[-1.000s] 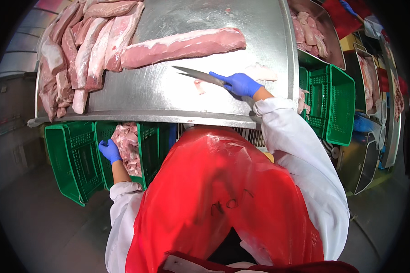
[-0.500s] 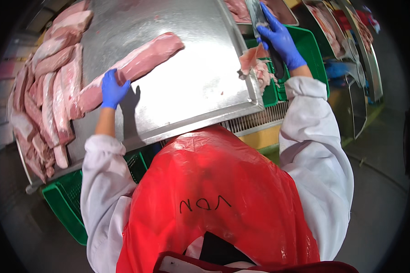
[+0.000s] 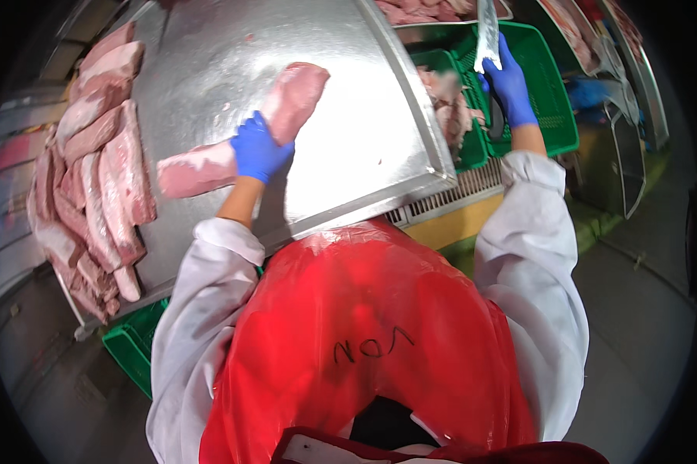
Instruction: The person uses a knife to trim fat and separate portions of raw meat on a stainless steel table. Trimmed pieces are placed into green plastic crates while larger cuts remain on the table.
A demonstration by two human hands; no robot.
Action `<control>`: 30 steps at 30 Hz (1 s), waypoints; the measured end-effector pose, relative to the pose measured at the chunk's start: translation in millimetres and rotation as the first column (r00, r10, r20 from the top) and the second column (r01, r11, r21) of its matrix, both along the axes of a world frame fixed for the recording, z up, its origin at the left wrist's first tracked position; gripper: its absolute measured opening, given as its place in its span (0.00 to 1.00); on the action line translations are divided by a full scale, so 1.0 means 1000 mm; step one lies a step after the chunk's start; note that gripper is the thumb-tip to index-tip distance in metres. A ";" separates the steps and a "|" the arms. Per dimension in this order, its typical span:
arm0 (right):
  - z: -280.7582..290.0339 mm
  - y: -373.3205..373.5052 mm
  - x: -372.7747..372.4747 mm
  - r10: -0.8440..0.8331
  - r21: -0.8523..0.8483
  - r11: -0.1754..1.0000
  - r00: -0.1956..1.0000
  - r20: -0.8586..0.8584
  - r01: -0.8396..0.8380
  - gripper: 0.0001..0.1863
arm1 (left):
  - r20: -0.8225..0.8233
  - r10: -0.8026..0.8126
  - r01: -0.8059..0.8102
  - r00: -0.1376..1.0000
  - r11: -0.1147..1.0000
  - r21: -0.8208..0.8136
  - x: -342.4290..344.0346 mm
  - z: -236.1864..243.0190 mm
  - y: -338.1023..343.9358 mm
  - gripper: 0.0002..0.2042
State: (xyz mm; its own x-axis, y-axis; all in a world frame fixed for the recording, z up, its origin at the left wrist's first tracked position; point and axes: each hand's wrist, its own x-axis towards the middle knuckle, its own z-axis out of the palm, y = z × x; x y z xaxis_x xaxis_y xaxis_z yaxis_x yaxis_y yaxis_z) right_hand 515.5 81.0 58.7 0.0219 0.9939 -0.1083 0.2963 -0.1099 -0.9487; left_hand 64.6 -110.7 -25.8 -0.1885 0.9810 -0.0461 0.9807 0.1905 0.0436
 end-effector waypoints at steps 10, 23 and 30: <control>-0.085 -0.107 -0.102 0.053 -0.241 0.960 0.941 -0.335 -0.140 0.42 | 0.448 -0.082 0.138 0.890 0.986 -0.095 0.005 0.023 0.089 0.37; -0.083 -0.135 -0.135 0.098 -0.285 0.945 0.973 -0.211 -0.157 0.42 | 0.636 -0.315 0.462 0.705 0.884 -0.074 0.049 0.005 0.126 0.11; -0.083 -0.134 -0.137 0.113 -0.293 0.943 0.980 -0.166 -0.159 0.43 | 0.556 -0.554 0.725 0.620 0.676 -0.134 0.054 -0.003 0.132 0.09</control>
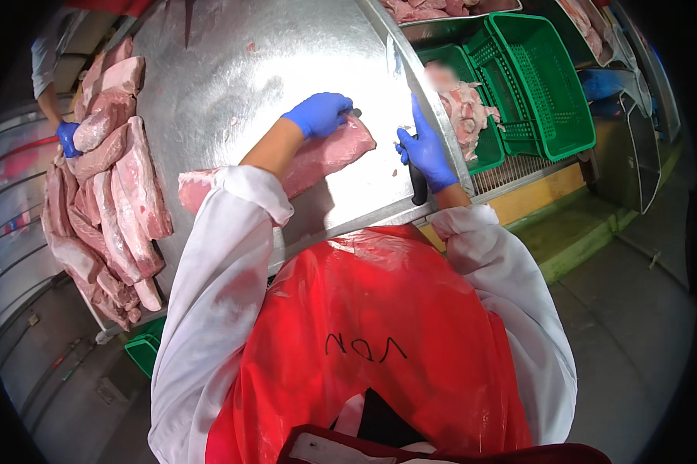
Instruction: The person uses a knife to trim fat and separate portions of raw meat on a stainless steel table. Trimmed pieces are placed into green plastic crates while larger cuts remain on the table.
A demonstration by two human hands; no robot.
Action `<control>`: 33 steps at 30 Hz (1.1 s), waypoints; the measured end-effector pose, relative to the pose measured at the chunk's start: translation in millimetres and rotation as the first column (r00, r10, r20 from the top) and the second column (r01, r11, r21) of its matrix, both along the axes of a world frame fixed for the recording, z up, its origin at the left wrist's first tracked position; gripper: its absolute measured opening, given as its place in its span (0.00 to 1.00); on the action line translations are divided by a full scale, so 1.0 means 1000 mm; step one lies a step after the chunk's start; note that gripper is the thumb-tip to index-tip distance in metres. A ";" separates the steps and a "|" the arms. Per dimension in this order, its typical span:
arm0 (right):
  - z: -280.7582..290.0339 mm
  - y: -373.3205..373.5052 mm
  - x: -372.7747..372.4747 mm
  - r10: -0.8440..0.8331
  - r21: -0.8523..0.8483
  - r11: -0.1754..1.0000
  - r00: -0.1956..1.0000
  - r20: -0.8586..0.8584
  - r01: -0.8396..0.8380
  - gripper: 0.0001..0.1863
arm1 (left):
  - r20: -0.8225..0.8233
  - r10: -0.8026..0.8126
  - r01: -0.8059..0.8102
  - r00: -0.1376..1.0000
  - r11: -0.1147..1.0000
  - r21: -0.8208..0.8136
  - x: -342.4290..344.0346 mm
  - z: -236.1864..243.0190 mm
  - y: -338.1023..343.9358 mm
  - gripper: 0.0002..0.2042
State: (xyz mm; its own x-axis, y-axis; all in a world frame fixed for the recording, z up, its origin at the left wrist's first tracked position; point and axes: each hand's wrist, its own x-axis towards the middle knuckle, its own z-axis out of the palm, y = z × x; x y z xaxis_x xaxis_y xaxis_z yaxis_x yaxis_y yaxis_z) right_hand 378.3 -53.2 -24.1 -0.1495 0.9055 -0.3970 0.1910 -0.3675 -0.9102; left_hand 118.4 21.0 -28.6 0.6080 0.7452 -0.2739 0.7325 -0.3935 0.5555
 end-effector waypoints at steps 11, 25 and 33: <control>0.012 -0.006 -0.053 0.172 0.136 0.975 0.984 0.040 -0.176 0.42 | 0.274 0.263 -0.306 0.925 0.943 0.128 -0.021 0.012 -0.052 0.07; 0.010 -0.002 -0.090 0.231 0.081 0.967 0.967 0.107 -0.240 0.40 | 0.287 0.222 -0.292 0.932 0.929 0.230 -0.019 0.010 -0.033 0.08; -0.030 -0.026 -0.097 0.187 0.078 0.980 0.982 -0.025 -0.185 0.41 | 0.185 0.195 -0.215 0.963 0.972 0.095 -0.015 0.039 0.000 0.11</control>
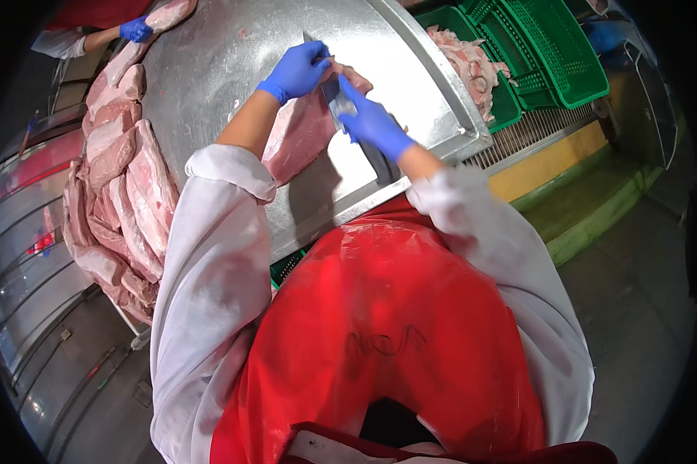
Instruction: The person uses a knife to trim fat and separate portions of raw meat on a stainless steel table. Trimmed pieces are placed into green plastic crates while larger cuts remain on the table.
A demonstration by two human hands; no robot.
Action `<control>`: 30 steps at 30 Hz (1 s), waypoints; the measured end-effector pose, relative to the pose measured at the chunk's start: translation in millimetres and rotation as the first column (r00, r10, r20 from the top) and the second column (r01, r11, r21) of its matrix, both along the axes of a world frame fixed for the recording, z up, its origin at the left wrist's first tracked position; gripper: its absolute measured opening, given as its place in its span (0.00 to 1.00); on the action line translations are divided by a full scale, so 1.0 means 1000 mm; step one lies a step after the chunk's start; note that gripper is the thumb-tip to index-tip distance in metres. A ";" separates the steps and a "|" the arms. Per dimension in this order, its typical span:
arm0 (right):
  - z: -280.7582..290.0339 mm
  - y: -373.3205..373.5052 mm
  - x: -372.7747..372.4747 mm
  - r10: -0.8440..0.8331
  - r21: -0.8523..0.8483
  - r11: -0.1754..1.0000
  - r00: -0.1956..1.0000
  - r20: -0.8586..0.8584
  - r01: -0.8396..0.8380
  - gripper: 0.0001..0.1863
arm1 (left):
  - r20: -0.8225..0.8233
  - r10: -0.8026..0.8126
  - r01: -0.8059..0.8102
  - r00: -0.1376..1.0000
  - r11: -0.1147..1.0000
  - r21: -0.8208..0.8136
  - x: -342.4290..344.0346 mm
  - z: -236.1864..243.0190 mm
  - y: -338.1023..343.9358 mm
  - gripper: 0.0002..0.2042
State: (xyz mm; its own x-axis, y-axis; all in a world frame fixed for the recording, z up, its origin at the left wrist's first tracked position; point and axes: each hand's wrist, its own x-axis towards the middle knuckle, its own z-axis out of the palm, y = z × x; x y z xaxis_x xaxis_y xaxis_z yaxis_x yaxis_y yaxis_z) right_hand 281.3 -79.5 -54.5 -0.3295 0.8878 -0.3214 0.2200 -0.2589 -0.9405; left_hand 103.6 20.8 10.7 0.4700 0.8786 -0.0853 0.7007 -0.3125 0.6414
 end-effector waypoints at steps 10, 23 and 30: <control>0.007 -0.057 -0.026 -0.063 -0.010 0.998 0.990 -0.126 0.062 0.40 | -0.047 -0.206 0.209 0.977 0.976 0.059 0.000 -0.004 0.027 0.13; 0.004 -0.037 -0.081 -0.136 0.206 0.973 0.981 0.136 0.106 0.42 | -0.043 -0.135 0.139 0.990 0.984 0.112 0.006 0.029 0.025 0.08; 0.037 -0.108 -0.091 -0.015 0.037 0.999 1.000 0.024 0.014 0.43 | 0.059 -0.079 0.071 0.995 0.988 0.134 -0.014 0.054 0.014 0.08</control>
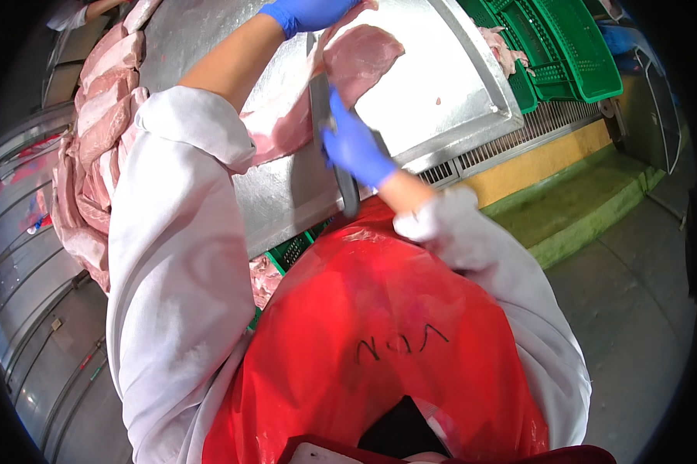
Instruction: The person uses a knife to trim fat and separate portions of raw meat on a stainless steel table. Trimmed pieces are placed into green plastic crates while larger cuts remain on the table.
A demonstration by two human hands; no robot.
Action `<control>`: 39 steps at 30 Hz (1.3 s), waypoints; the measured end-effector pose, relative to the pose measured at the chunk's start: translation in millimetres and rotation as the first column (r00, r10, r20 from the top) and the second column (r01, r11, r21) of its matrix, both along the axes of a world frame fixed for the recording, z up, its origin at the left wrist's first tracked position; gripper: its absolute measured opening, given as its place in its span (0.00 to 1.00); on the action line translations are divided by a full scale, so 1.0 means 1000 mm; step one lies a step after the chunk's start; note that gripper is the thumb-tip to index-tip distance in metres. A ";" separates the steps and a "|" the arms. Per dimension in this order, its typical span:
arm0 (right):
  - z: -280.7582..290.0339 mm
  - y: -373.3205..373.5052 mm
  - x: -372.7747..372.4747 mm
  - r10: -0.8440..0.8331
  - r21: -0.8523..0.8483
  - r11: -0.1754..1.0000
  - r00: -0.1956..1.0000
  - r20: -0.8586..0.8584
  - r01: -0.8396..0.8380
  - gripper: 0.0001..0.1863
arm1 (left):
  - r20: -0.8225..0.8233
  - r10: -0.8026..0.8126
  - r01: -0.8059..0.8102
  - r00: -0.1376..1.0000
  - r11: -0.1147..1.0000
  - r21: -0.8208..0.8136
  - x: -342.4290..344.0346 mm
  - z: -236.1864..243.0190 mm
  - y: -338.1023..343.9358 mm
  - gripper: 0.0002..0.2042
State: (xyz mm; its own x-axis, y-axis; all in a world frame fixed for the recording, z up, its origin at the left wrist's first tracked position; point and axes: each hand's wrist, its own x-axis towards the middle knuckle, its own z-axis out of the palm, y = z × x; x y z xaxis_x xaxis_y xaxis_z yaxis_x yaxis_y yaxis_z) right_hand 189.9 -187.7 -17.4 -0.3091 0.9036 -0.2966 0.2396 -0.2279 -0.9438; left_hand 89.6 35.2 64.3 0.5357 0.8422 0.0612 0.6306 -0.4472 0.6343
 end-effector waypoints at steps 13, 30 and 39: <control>-0.038 0.035 -0.047 -0.104 0.287 0.958 0.953 0.285 0.018 0.43 | 0.080 -0.028 0.020 0.996 0.994 0.104 -0.019 0.044 -0.012 0.08; -0.042 0.092 0.010 -0.149 0.258 0.964 0.938 0.312 0.067 0.42 | -0.517 0.232 -0.465 0.824 0.798 -0.383 -0.290 -0.141 -0.257 0.21; -0.047 0.114 0.007 -0.164 0.348 0.937 0.875 0.455 -0.006 0.42 | 0.079 0.646 -0.579 0.760 0.726 -0.371 -0.128 -0.130 -0.092 0.24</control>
State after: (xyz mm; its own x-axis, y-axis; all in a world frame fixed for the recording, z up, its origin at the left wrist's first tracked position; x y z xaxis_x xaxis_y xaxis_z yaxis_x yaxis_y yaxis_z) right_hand 196.5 -73.2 -64.5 -0.1322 0.9888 -0.0690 0.6675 0.0373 -0.7436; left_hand -38.9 -56.4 -65.4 -0.0987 0.9719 -0.2139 0.5494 0.2324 0.8026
